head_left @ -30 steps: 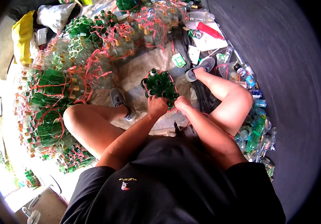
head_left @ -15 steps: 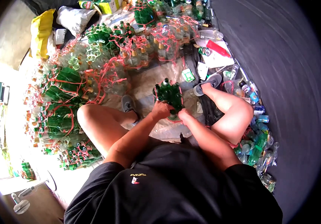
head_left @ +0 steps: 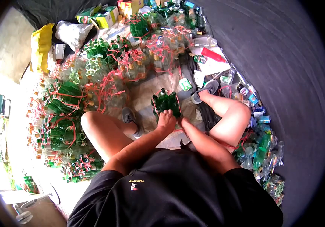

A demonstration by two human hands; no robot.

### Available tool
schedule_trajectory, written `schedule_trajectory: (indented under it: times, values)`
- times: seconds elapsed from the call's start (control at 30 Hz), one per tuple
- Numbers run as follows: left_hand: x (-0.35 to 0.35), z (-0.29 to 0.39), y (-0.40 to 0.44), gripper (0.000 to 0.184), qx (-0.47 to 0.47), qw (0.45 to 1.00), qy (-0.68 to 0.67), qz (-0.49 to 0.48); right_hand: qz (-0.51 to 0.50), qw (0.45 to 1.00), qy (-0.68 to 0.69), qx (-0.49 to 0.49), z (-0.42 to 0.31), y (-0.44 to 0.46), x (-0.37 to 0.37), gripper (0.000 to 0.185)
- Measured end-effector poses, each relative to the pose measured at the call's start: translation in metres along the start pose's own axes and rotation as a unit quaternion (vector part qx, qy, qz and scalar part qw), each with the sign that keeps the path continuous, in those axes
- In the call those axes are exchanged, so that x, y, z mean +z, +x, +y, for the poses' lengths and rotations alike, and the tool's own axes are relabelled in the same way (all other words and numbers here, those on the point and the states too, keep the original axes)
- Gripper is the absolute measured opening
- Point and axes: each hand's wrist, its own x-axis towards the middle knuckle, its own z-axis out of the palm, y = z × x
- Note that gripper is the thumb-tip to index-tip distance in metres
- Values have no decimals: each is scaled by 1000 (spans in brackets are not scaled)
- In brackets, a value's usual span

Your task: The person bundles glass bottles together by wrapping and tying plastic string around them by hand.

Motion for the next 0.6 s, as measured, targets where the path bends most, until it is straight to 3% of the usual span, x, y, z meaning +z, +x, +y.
schedule_trajectory:
  times: [0.1,0.17,0.47,0.6]
  values:
    - [23,2,6,17,82,993,27,83,-7,999,36,29,-1,10,1,25]
    - [47,0,12,18,99,991,-3,85,-19,997,62,52,-4,15,6,25]
    - [39,9,21,18,56,998,-8,30,-111,945,239,193,71,48,22,25]
    - [33,15,19,19,36,999,4,28,-82,973,160,144,51,30,18,26]
